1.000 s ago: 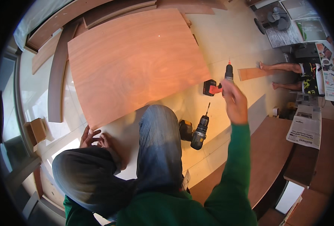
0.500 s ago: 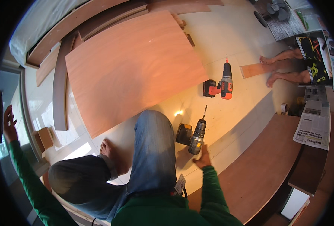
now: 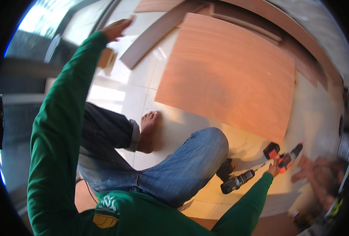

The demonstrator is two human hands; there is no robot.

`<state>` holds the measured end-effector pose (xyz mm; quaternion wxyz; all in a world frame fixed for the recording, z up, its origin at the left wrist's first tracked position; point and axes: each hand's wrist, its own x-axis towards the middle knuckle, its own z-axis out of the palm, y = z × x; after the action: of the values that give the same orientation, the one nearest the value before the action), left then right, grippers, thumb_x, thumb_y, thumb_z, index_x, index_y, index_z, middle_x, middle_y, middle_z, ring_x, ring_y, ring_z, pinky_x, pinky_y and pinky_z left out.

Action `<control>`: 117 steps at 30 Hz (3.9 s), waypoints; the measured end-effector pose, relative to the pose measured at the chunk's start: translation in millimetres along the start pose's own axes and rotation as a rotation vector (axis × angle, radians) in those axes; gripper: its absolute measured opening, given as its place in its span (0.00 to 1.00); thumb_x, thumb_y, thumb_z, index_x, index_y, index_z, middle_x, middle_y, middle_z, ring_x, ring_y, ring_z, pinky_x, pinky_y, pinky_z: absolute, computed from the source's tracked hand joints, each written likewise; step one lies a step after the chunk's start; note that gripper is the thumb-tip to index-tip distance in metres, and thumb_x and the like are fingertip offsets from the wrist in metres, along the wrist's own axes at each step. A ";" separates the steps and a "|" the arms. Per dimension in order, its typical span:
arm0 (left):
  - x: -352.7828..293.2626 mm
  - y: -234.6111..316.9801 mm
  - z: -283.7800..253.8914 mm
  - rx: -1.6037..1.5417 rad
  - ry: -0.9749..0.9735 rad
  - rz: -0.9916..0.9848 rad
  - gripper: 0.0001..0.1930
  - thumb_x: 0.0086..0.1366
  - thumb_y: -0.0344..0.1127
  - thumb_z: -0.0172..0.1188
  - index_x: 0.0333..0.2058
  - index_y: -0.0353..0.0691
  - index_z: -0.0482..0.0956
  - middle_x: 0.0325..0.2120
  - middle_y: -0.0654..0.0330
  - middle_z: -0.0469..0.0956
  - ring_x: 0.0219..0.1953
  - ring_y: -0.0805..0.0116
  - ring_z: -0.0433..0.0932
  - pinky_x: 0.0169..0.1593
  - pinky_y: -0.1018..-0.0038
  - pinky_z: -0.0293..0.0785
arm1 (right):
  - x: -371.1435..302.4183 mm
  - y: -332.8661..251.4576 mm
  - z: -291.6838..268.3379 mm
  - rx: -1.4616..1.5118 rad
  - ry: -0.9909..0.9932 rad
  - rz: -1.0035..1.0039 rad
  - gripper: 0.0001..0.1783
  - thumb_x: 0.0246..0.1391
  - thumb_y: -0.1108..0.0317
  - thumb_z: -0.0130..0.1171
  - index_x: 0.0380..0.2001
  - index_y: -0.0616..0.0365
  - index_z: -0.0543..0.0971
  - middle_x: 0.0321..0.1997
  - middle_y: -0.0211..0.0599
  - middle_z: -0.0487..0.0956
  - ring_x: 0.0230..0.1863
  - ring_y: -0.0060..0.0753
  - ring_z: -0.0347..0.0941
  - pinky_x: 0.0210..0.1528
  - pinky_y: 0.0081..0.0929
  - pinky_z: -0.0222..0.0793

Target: The person assembles a wooden cabinet by aligning and attaching various wooden panels and trim pieces. They use a cordless drill to secure the components together, handling the wood pieces and tools while sitting on the floor.

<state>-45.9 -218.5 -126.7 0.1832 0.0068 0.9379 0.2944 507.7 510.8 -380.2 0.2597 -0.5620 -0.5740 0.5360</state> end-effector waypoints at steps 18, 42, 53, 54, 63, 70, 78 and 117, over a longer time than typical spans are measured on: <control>-85.0 -74.7 164.6 -0.449 -0.624 -0.133 0.41 0.60 0.66 0.61 0.67 0.54 0.61 0.57 0.54 0.73 0.53 0.57 0.77 0.52 0.62 0.79 | -106.3 -240.7 17.3 -1.100 0.238 -0.580 0.25 0.59 0.50 0.63 0.37 0.67 0.82 0.35 0.41 0.83 0.34 0.35 0.76 0.39 0.35 0.73; -222.6 -58.3 288.7 -1.127 0.412 -0.580 0.26 0.64 0.36 0.54 0.62 0.45 0.68 0.52 0.55 0.71 0.46 0.62 0.75 0.45 0.66 0.75 | -477.6 -287.1 341.6 -1.036 -1.292 -0.739 0.10 0.45 0.75 0.65 0.34 0.67 0.81 0.26 0.38 0.82 0.28 0.28 0.79 0.36 0.26 0.74; -218.7 -45.8 286.8 -1.294 0.257 -0.503 0.32 0.67 0.40 0.60 0.68 0.50 0.61 0.51 0.55 0.70 0.37 0.71 0.71 0.40 0.74 0.76 | -470.5 -277.8 342.7 -1.151 -1.354 -0.673 0.19 0.38 0.76 0.69 0.38 0.68 0.79 0.28 0.40 0.81 0.28 0.25 0.76 0.38 0.25 0.74; -217.6 -45.9 287.4 -1.293 0.253 -0.491 0.32 0.67 0.40 0.60 0.68 0.49 0.61 0.51 0.55 0.69 0.37 0.71 0.71 0.41 0.74 0.75 | -471.2 -277.6 342.8 -1.142 -1.344 -0.658 0.19 0.38 0.76 0.69 0.38 0.68 0.79 0.28 0.40 0.81 0.28 0.26 0.76 0.38 0.25 0.74; -215.3 -37.1 278.8 -1.227 0.227 -0.488 0.39 0.63 0.42 0.67 0.67 0.35 0.59 0.50 0.52 0.68 0.38 0.70 0.74 0.44 0.71 0.76 | -476.2 -282.1 350.1 -1.163 -1.362 -0.681 0.20 0.38 0.77 0.68 0.39 0.68 0.78 0.29 0.43 0.80 0.28 0.30 0.76 0.38 0.26 0.74; -213.9 -36.7 284.7 -1.170 0.262 -0.482 0.38 0.62 0.45 0.67 0.65 0.34 0.62 0.50 0.51 0.69 0.38 0.68 0.76 0.45 0.69 0.76 | -463.9 -279.6 348.1 -1.134 -1.403 -0.690 0.23 0.36 0.75 0.68 0.40 0.70 0.78 0.32 0.46 0.81 0.32 0.33 0.77 0.42 0.27 0.74; -212.0 -39.3 286.6 -1.085 0.314 -0.482 0.36 0.62 0.48 0.66 0.63 0.34 0.65 0.51 0.49 0.71 0.38 0.67 0.76 0.46 0.68 0.76 | -461.7 -283.0 351.5 -1.141 -1.435 -0.636 0.24 0.36 0.74 0.69 0.41 0.70 0.78 0.33 0.47 0.82 0.33 0.34 0.80 0.42 0.27 0.74; -211.2 -38.2 297.3 -1.211 0.248 -0.600 0.41 0.57 0.49 0.72 0.61 0.33 0.64 0.48 0.52 0.73 0.34 0.69 0.75 0.39 0.71 0.77 | -462.3 -284.8 351.4 -1.065 -1.483 -0.675 0.25 0.37 0.74 0.69 0.42 0.70 0.78 0.32 0.50 0.82 0.32 0.39 0.80 0.41 0.29 0.75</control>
<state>258.0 -112.1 -302.0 0.1195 -0.3906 0.5835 0.7020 194.7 28.9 -83.3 -0.3158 0.0684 -0.8901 0.3215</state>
